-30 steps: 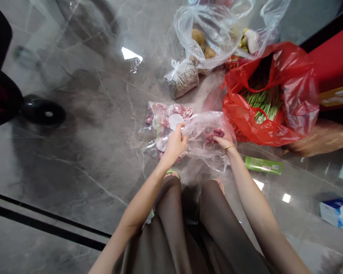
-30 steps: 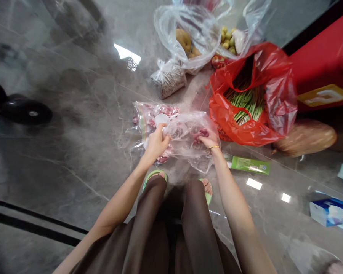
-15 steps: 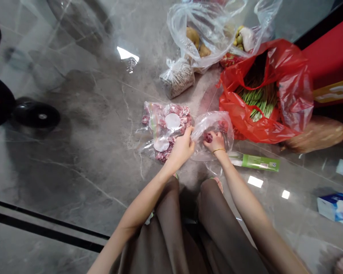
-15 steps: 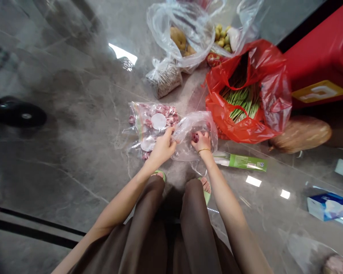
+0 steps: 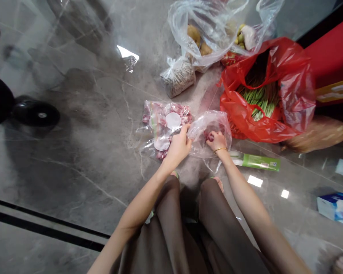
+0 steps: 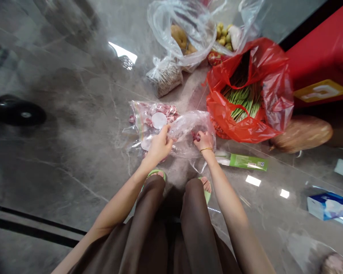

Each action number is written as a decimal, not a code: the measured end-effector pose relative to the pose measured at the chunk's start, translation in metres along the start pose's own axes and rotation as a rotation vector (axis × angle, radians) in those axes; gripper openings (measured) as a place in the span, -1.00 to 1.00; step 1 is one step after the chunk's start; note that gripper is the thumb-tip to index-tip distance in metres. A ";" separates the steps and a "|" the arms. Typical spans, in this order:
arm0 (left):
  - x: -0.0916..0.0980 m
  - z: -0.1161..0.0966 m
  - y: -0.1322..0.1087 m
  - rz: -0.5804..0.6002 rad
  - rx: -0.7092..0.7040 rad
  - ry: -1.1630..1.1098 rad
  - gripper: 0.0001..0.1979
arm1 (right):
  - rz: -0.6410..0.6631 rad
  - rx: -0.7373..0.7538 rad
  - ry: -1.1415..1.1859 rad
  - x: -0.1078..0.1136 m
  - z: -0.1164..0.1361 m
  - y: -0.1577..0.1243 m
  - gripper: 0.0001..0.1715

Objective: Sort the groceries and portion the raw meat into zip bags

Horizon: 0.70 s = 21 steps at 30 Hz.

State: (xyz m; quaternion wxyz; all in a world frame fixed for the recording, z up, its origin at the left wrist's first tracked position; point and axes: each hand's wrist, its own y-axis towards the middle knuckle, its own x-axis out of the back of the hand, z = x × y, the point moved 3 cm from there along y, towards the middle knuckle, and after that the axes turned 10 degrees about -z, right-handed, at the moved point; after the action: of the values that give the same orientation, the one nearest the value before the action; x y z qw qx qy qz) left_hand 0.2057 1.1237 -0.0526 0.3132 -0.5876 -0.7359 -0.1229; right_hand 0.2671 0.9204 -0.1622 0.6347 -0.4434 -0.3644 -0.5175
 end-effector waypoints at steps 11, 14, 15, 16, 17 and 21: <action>-0.010 -0.003 -0.002 0.053 -0.019 0.022 -0.47 | 0.108 -0.532 0.967 0.035 -0.011 -0.004 -0.56; -0.009 0.001 0.000 0.046 -0.020 -0.006 -0.44 | 0.163 -0.648 1.167 0.037 -0.010 -0.007 -0.55; -0.009 0.003 0.000 0.041 -0.024 -0.021 -0.43 | 0.173 -0.672 1.194 0.036 -0.010 -0.007 -0.56; -0.008 0.004 0.000 0.035 -0.028 -0.034 -0.42 | 0.171 -0.686 1.199 0.035 -0.012 -0.007 -0.58; -0.008 0.006 0.000 0.029 -0.032 -0.041 -0.42 | 0.156 -0.689 1.180 0.033 -0.014 -0.007 -0.62; -0.009 0.007 0.001 0.024 -0.035 -0.031 -0.42 | 0.071 -0.641 1.016 0.022 -0.026 -0.004 -0.72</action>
State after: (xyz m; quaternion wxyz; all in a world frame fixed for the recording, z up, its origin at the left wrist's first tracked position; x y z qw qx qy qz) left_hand 0.2055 1.1206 -0.0635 0.2929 -0.6037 -0.7312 -0.1229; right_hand 0.2674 0.8879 -0.1499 0.5808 -0.3218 0.1736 -0.7273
